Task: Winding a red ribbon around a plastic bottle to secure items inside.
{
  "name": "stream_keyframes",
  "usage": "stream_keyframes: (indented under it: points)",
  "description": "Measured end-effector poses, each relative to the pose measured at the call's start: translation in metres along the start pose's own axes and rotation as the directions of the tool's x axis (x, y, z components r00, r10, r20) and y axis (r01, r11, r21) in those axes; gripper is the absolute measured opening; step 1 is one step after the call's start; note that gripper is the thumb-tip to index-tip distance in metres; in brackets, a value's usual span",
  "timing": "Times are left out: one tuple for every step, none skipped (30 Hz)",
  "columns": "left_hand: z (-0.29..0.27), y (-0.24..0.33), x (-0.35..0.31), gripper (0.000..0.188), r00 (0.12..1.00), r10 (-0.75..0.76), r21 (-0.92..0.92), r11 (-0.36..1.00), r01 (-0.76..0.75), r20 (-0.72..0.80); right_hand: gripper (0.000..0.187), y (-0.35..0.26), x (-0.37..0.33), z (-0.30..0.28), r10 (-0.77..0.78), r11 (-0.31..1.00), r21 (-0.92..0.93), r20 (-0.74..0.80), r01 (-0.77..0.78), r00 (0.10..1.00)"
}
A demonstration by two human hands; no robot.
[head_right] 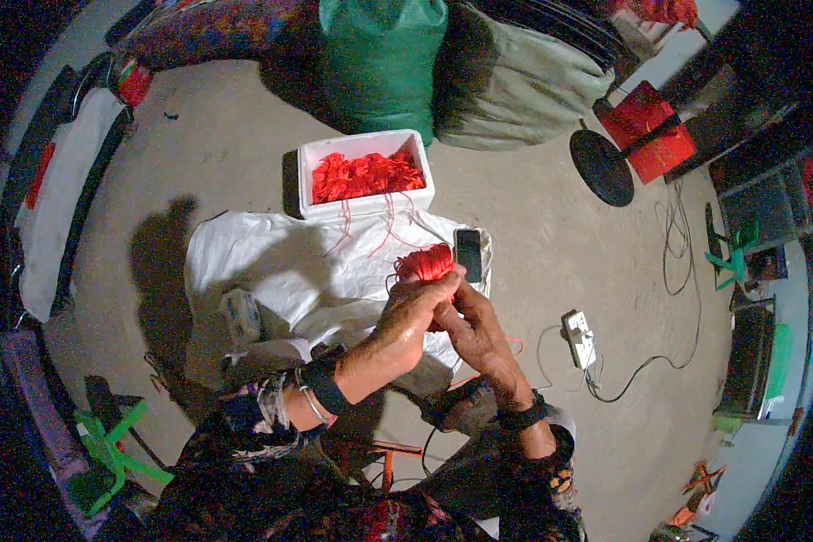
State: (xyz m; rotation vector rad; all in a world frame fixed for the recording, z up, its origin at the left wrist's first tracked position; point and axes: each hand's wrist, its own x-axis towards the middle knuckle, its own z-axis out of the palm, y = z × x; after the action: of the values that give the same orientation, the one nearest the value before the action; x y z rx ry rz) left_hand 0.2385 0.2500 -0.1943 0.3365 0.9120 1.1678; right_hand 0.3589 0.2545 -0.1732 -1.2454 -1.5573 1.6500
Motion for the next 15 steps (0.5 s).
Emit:
stream_keyframes:
  points:
    - [-0.002,-0.005,0.002,0.030,1.000,0.016,-0.005,1.000,-0.016,0.007,0.049,0.002,0.001,-0.001,-0.014,1.000,0.004,0.020,0.014,1.000]
    - [-0.004,-0.010,0.003,0.031,0.999,0.042,-0.004,0.999,-0.042,-0.007,0.049,0.006,0.001,-0.002,-0.029,1.000,0.009,0.041,0.028,0.999]
    - [0.000,-0.010,0.002,0.031,0.999,0.034,0.004,0.999,-0.034,-0.033,0.049,0.009,0.000,-0.005,-0.039,0.999,0.010,0.054,0.038,0.998]
    - [0.006,-0.011,0.002,0.031,0.998,0.027,0.012,1.000,-0.026,-0.060,0.049,0.009,-0.001,-0.008,-0.018,1.000,-0.020,0.050,0.019,0.999]
    - [0.009,-0.011,0.002,0.031,0.996,0.019,0.019,1.000,-0.018,-0.086,0.047,0.014,-0.001,-0.011,-0.008,1.000,-0.011,0.034,0.009,0.999]
    - [0.009,-0.011,0.002,0.031,0.998,0.011,0.034,0.999,-0.009,-0.059,0.044,0.020,-0.001,-0.014,0.000,1.000,0.000,0.018,0.000,1.000]
    - [0.009,-0.013,0.001,0.031,0.997,0.024,0.025,0.999,-0.022,-0.069,0.042,0.024,-0.001,-0.015,0.007,1.000,0.012,0.001,-0.007,1.000]
    - [0.010,-0.014,0.000,0.031,0.996,0.036,0.016,0.999,-0.035,-0.079,0.036,0.027,-0.002,-0.015,0.026,1.000,0.001,-0.015,-0.026,1.000]
    - [0.010,-0.015,-0.001,0.030,0.995,0.049,0.010,0.999,-0.049,-0.090,0.037,0.024,-0.003,-0.012,0.008,1.000,-0.006,-0.033,-0.008,0.999]
    - [0.008,-0.016,0.000,0.029,0.999,0.037,0.001,0.999,-0.037,-0.034,0.037,0.021,-0.005,-0.009,-0.010,1.000,-0.012,-0.051,0.010,0.999]
    - [0.007,-0.016,0.000,0.029,0.999,0.033,0.015,0.999,-0.033,-0.028,0.038,0.019,-0.007,-0.007,-0.029,0.999,-0.019,-0.071,0.028,0.997]
    - [0.007,-0.015,0.000,0.028,0.999,0.028,0.032,0.999,-0.027,-0.021,0.040,0.017,-0.007,-0.006,-0.019,1.000,-0.011,-0.062,0.019,0.998]
    - [0.007,-0.014,0.001,0.027,1.000,0.022,0.051,0.998,-0.021,-0.013,0.041,0.015,-0.007,-0.007,-0.009,1.000,-0.003,-0.054,0.009,0.998]
    - [0.004,-0.012,0.002,0.027,0.999,-0.032,0.075,0.997,0.031,0.016,0.042,0.014,-0.006,-0.007,0.000,1.000,0.007,-0.048,0.000,0.999]
    - [0.000,-0.008,0.004,0.026,0.995,-0.088,0.100,0.992,0.083,0.052,0.042,0.010,-0.006,-0.009,0.008,1.000,0.019,-0.051,-0.007,0.999]
